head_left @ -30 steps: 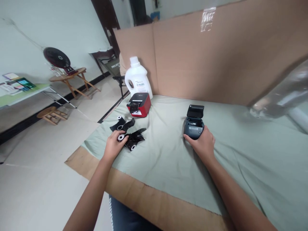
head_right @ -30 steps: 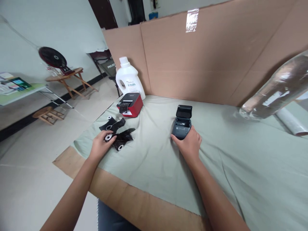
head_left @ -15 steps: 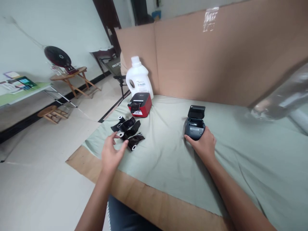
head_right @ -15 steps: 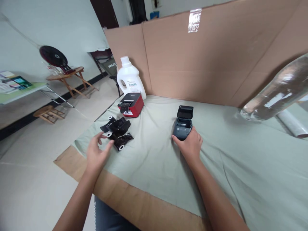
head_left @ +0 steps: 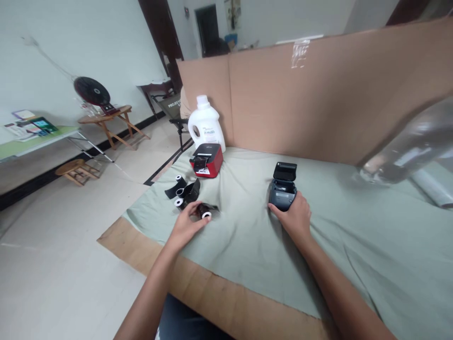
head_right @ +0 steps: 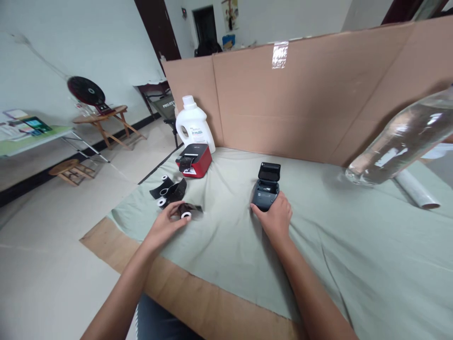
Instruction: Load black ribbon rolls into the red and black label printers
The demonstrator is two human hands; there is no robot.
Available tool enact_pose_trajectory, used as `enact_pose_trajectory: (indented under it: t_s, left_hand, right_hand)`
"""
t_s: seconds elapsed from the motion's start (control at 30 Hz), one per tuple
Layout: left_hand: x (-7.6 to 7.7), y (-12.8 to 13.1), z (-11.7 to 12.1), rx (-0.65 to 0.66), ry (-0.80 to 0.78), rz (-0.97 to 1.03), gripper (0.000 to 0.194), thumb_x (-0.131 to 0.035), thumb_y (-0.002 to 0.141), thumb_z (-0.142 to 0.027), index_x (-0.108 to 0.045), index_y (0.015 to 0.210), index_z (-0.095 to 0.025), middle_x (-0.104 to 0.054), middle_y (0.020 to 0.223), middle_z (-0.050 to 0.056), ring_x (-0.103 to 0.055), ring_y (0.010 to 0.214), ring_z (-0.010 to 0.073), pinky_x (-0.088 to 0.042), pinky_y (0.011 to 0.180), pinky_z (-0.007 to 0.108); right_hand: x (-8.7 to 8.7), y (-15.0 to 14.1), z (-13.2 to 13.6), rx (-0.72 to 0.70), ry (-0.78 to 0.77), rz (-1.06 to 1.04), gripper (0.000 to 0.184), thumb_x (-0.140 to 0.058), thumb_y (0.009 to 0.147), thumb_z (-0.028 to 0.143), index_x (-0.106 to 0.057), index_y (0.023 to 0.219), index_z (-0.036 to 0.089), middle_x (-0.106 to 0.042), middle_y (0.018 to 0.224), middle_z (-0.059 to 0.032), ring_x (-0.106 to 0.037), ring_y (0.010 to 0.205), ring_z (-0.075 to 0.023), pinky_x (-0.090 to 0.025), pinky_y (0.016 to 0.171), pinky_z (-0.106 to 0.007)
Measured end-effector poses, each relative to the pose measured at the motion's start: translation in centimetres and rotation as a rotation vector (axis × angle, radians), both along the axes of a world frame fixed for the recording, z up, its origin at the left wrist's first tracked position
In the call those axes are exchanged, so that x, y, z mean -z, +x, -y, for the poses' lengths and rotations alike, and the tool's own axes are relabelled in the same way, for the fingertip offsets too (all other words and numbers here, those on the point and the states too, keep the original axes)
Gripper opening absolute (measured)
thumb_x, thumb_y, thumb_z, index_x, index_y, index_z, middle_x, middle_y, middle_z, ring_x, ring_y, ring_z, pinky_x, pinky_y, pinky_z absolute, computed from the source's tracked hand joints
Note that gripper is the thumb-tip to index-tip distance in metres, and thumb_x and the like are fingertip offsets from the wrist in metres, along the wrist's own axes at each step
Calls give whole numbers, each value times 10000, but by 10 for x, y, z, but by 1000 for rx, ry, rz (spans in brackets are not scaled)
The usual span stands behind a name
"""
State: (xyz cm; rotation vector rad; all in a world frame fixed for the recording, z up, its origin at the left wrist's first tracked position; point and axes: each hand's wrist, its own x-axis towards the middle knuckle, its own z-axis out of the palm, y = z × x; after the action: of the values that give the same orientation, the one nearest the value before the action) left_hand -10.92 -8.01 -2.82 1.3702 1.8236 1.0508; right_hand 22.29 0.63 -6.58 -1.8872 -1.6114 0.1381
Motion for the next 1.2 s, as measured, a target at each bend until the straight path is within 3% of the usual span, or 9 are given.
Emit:
enact_pose_trajectory:
  t_s: [0.1, 0.17, 0.23, 0.3, 0.43, 0.53, 0.63, 0.9, 1.2]
  left_hand:
    - [-24, 42, -25, 272, 34, 495, 805, -847, 664, -473, -567, 1380, -233, -630, 1399, 150, -655, 1179, 296, -543, 899, 355]
    - [-39, 78, -51, 392, 134, 641, 838, -899, 621, -427, -559, 1367, -251, -609, 1423, 131, -639, 1195, 292, -533, 892, 342]
    - [-52, 116, -79, 534, 225, 676, 809, -940, 575, -379, -582, 1285, -230, -642, 1363, 124, -619, 1223, 302, -516, 916, 348]
    - [-63, 149, -105, 697, 230, 598, 738, -935, 598, -304, -592, 1244, -212, -653, 1344, 126, -612, 1236, 301, -494, 953, 361]
    - [-76, 189, -131, 886, 249, 424, 615, -845, 700, -193, -606, 1267, -204, -626, 1389, 126, -592, 1270, 292, -486, 959, 355]
    - [-72, 197, -131, 901, 271, 347, 661, -815, 719, -165, -592, 1339, -222, -618, 1386, 120, -584, 1281, 294, -483, 983, 371]
    - [-63, 194, -127, 882, 274, 279, 669, -804, 728, -158, -593, 1357, -241, -620, 1378, 101, -583, 1264, 281, -479, 994, 379]
    - [-54, 181, -139, 911, 264, 190, 307, -755, 810, -271, -645, 1086, -194, -696, 1099, 51, -637, 1045, 214, -491, 907, 337]
    - [-69, 174, -132, 831, 244, 319, 335, -568, 965, -478, -654, 1095, -182, -723, 1048, 67, -679, 970, 206, -526, 848, 319]
  right_hand:
    - [-12, -9, 7, -31, 130, 59, 806, -671, 784, 520, -476, 1425, 71, -399, 1544, -304, -423, 1338, -474, -325, 1063, -610]
    - [-26, -12, 11, -167, 226, -24, 590, -628, 834, 497, -601, 1307, 146, -496, 1499, -234, -443, 1335, -445, -313, 1086, -615]
    - [-40, -10, 12, -357, 201, -269, 397, -589, 877, 513, -693, 1099, 201, -684, 1254, -167, -582, 1187, -381, -408, 1031, -554]
    - [-52, -3, 10, -486, 75, -607, 349, -571, 890, 539, -702, 921, 217, -744, 955, -112, -678, 952, -320, -505, 899, -480]
    - [-64, 13, 5, -487, -19, -1126, 284, -663, 793, 494, -677, 884, 225, -722, 823, -69, -678, 773, -273, -540, 748, -420]
    - [-65, 19, 2, -496, -23, -1289, 282, -662, 762, 503, -641, 855, 238, -688, 799, -60, -626, 711, -239, -526, 683, -400]
    - [-65, 16, 2, -505, -56, -1300, 285, -716, 743, 498, -608, 825, 248, -638, 777, -39, -542, 665, -195, -489, 647, -365]
    - [-61, 3, 4, -479, -258, -1553, 316, -748, 723, 488, -625, 887, 248, -633, 813, -27, -557, 650, -176, -441, 580, -322]
    - [-47, -16, 3, -396, -345, -1489, 445, -911, 612, 329, -650, 956, 220, -634, 764, 13, -562, 591, -119, -386, 542, -260]
